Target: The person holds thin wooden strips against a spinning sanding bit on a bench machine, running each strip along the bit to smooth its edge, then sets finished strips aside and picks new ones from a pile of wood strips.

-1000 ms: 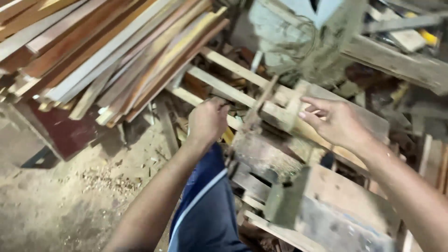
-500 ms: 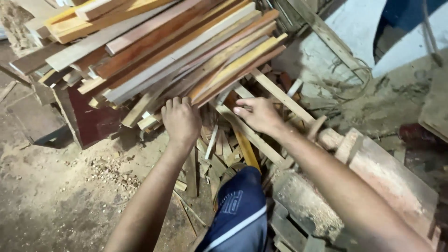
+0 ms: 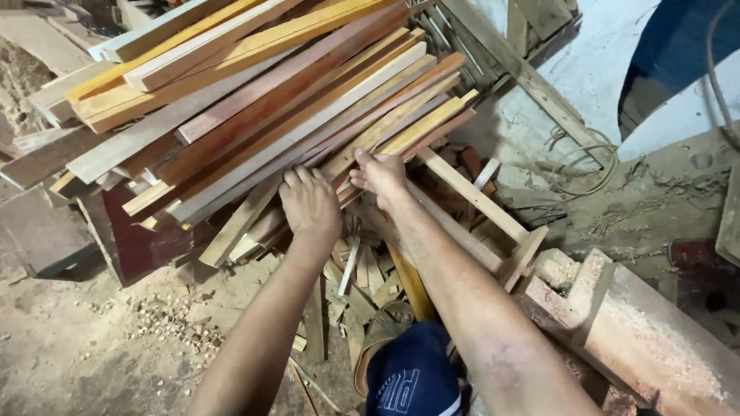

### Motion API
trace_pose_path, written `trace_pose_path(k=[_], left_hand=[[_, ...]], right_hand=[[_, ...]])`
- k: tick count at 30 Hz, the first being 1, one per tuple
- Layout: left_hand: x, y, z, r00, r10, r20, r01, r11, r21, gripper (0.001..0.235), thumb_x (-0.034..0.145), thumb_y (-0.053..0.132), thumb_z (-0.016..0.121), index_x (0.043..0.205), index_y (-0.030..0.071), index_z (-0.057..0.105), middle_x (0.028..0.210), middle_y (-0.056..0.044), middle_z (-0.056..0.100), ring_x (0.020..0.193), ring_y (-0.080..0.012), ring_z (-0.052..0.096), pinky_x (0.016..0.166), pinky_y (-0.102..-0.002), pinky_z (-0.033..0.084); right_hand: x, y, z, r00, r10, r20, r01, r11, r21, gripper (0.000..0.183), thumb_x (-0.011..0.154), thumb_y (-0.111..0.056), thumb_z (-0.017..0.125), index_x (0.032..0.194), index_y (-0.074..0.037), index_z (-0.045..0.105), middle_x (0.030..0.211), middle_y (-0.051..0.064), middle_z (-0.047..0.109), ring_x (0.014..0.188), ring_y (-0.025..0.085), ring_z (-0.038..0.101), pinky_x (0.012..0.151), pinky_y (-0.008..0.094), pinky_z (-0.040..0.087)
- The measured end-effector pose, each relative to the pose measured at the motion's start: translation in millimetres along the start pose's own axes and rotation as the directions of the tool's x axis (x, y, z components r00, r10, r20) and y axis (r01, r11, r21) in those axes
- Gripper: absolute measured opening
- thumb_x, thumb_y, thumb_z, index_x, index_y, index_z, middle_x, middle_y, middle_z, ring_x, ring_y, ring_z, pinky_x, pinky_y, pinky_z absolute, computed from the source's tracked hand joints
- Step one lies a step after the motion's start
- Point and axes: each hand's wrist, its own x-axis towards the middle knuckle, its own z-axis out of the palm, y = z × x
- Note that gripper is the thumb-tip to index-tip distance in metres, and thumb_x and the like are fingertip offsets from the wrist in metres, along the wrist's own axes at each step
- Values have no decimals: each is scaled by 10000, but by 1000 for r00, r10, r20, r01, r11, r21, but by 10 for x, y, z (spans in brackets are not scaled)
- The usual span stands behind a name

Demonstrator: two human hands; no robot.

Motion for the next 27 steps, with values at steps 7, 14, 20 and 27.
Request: trace_pose_path(k=[7,14,20,27], left_hand=[[-185,-112,454,969,-14,-245,-64,950,-307,316,880,323,685,1056,94,555,1003,-86,587,978,-288,603,788,-376,516],[-560,-223,312,946,121,-300,-251,860,-444,351,906,349,652,1063,43,580,964,-131,595,936,-350,621,807,-439,514],[-866,-133,-311,897,299,-325,-428,772,-470,347,921,318,673,1101,31,601,995,-147,605,988,-353,615,868,-433,492],[-1143,585,-566,720,602,-345,-690,563,-455,400,902,300,693,1236,103,595,1047,-75,598,1036,-280,601,929,-388,472]], right_hand=[[-121,-77,-15,999,38,-32,-35,997,71,732,891,-302,759,1331,194,450,1155,284,467,1017,332,653,843,539,638],[-467,-242,-359,999,41,16,-42,996,83,656,924,-187,700,1381,156,378,1182,242,383,1003,381,641,849,580,620],[-962,-444,-1129,996,46,-73,-45,999,6,655,984,-283,625,1377,161,348,1252,326,457,1022,475,685,819,557,620],[-1768,-552,-2447,918,-389,81,172,205,-964,345,868,-470,761,849,-127,781,766,139,735,880,394,731,732,502,596]])
